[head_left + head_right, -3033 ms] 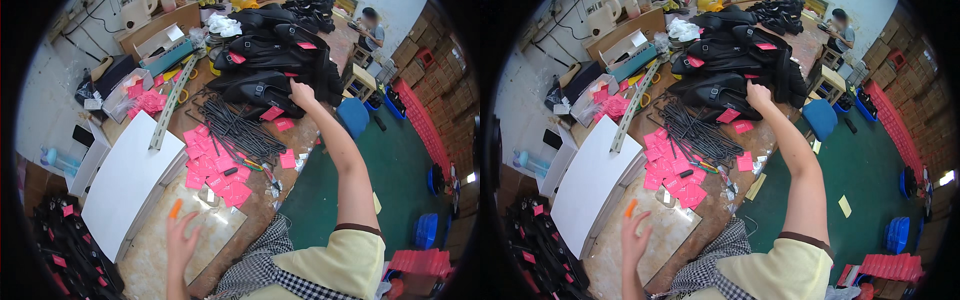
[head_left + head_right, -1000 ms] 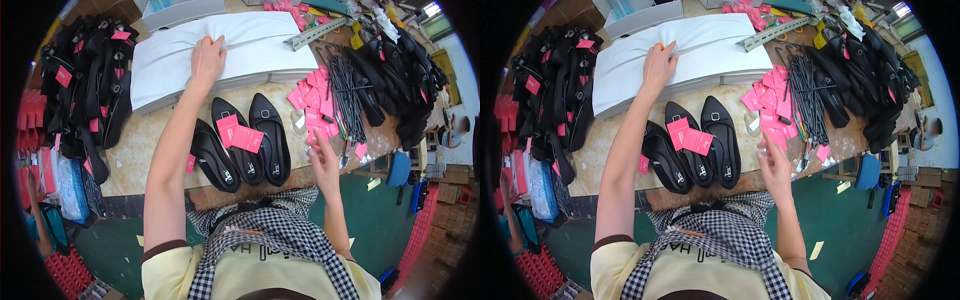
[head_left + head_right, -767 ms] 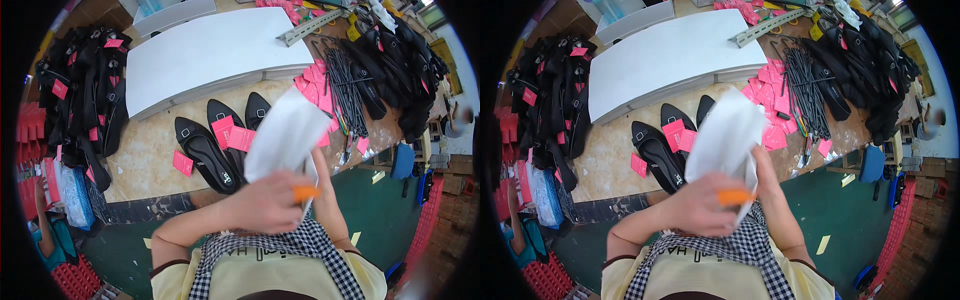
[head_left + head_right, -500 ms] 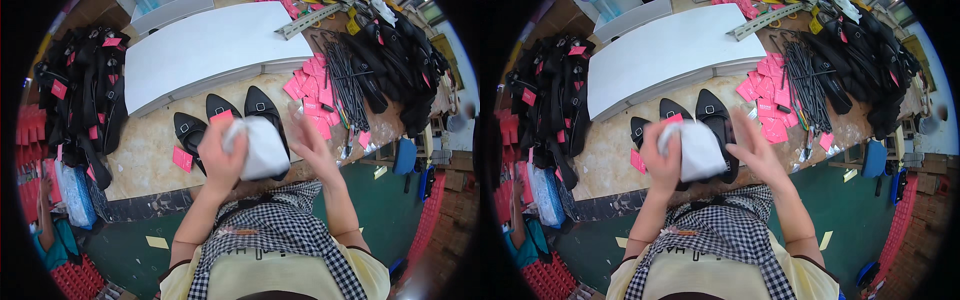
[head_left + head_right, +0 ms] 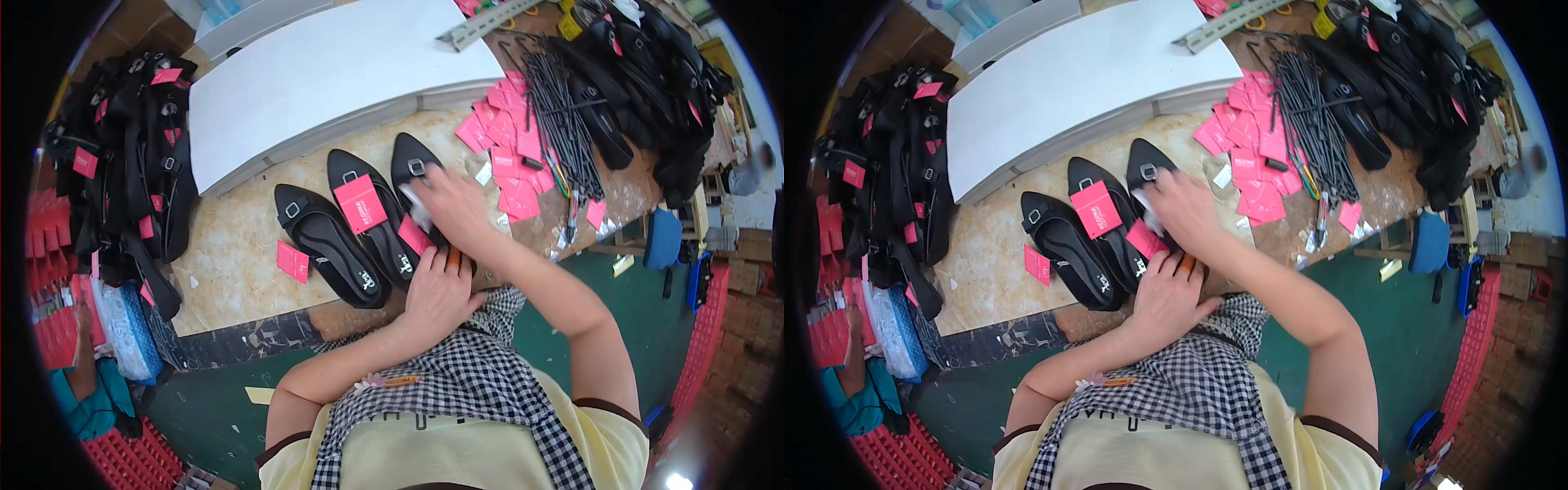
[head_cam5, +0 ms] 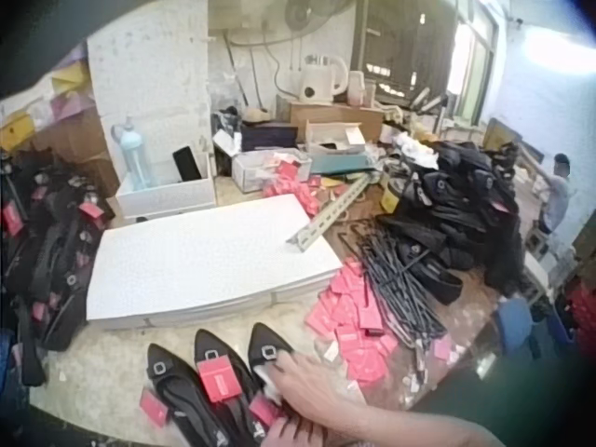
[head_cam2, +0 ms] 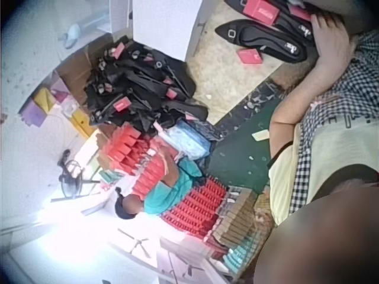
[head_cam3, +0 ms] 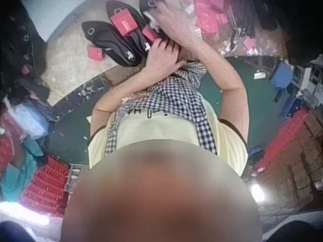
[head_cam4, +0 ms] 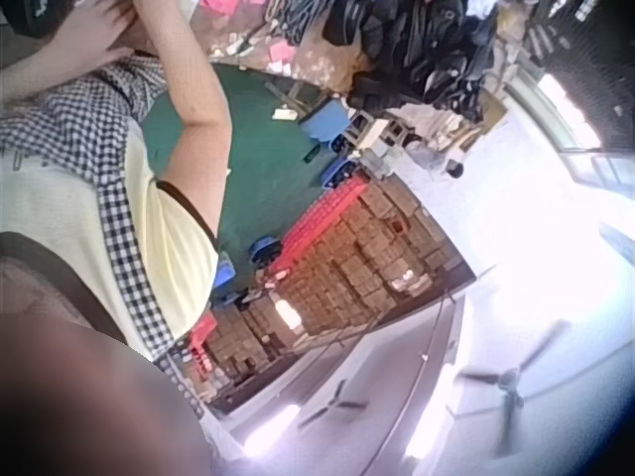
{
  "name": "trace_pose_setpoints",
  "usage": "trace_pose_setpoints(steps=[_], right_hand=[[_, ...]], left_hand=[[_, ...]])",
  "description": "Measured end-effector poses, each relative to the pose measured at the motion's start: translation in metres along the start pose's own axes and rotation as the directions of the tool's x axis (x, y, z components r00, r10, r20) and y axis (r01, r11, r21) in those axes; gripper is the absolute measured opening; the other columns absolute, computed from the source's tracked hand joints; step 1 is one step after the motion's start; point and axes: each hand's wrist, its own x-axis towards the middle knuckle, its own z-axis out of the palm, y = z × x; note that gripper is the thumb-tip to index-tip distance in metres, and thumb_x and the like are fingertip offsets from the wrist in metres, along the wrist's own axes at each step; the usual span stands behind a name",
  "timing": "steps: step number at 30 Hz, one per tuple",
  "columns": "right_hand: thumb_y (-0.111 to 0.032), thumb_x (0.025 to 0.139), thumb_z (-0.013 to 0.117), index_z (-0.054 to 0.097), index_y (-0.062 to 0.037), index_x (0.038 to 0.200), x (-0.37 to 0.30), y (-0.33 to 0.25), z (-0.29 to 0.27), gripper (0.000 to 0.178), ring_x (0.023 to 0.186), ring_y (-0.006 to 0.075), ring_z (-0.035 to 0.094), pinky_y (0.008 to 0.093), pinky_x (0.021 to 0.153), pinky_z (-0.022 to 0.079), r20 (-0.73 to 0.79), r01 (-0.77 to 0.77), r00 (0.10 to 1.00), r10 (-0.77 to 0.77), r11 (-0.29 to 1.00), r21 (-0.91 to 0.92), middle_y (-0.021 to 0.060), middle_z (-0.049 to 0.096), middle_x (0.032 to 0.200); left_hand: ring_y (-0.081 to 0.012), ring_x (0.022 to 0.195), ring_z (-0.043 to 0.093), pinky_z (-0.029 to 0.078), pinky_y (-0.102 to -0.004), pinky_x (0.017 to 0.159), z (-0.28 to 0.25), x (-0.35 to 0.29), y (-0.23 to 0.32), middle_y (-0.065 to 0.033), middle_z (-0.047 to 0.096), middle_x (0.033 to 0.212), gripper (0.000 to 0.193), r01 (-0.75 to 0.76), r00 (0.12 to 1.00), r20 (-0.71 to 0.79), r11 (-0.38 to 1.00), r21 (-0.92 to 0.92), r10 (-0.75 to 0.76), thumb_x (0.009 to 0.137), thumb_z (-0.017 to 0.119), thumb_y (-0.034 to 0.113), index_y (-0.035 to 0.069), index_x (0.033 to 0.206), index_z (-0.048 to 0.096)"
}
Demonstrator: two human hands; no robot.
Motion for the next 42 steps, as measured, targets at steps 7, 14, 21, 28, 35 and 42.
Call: trace_pose_setpoints(steps=[7,14,21,28,35,42], right_hand=[[-0.022,0.074,0.075,0.059,-0.0015,0.126,0.007,0.015,-0.017,0.059,0.093,0.0325,0.06,0.0406,0.079,0.051,0.244,-0.308,0.943,0.225,0.869,0.388,0.0139,0.058,0.103],[-0.024,0.078,0.075,0.058,-0.0005,0.126,0.016,0.034,0.036,0.056,0.088,0.0387,0.061,0.0418,0.077,0.049,0.108,-0.408,0.912,0.396,0.844,0.35,0.0199,0.058,0.096],[-0.019,0.082,0.074,0.052,-0.0043,0.137,-0.028,0.043,-0.03,0.061,0.09,0.0222,0.058,0.0338,0.078,0.049,0.269,-0.469,0.883,0.384,0.728,0.5,0.0104,0.061,0.104],[-0.01,0.088,0.067,0.045,-0.0097,0.145,-0.048,0.02,-0.054,0.061,0.103,0.0142,0.057,0.0274,0.085,0.049,0.195,-0.502,0.848,0.493,0.626,0.597,0.0084,0.059,0.119],[-0.032,0.098,0.053,0.049,-0.002,0.134,-0.018,-0.026,-0.06,0.047,0.108,0.0233,0.063,0.0401,0.093,0.053,0.66,-0.283,0.704,0.261,-0.75,0.598,0.015,0.06,0.122],[-0.014,0.081,0.071,0.036,-0.0012,0.144,0.021,-0.05,-0.097,0.074,0.137,0.0302,0.041,0.0418,0.11,0.036,0.126,-0.316,0.93,0.346,0.574,0.756,0.0184,0.037,0.151]], left_hand=[[-0.0279,0.106,0.06,0.037,-0.0375,0.095,0.009,0.006,-0.01,-0.0202,0.067,0.109,0.053,0.038,0.997,0.063,0.998,0.043,-0.041,0.081,0.069,0.037,-0.005,0.113,0.064],[-0.0279,0.108,0.06,0.038,-0.0382,0.094,-0.012,0.017,-0.009,-0.0216,0.066,0.111,0.052,-0.022,0.992,0.125,0.999,0.048,0.016,0.082,0.067,0.04,-0.004,0.11,0.065],[-0.0404,0.137,0.031,0.017,-0.0615,0.114,-0.116,0.121,-0.191,-0.0217,0.04,0.142,0.057,0.287,0.869,-0.495,0.806,0.518,0.009,0.088,0.059,0.048,0.02,0.137,0.053],[-0.0357,0.091,0.057,0.047,-0.0458,0.079,-0.121,0.121,-0.201,-0.015,0.059,0.092,0.032,0.346,0.842,-0.448,0.938,0.021,-0.301,0.084,0.066,0.029,0.008,0.109,0.066],[-0.0355,0.114,0.058,0.047,-0.0508,0.094,-0.117,0.027,-0.039,-0.0185,0.06,0.114,0.021,-0.453,0.802,-0.554,0.833,-0.319,0.224,0.068,0.075,0.024,0.01,0.079,0.065],[-0.0228,0.091,0.063,0.052,-0.0303,0.077,-0.087,-0.011,-0.085,-0.0166,0.06,0.112,0.04,0.212,0.495,-0.371,0.524,-0.825,-0.786,0.078,0.072,0.014,0.001,0.111,0.055]])
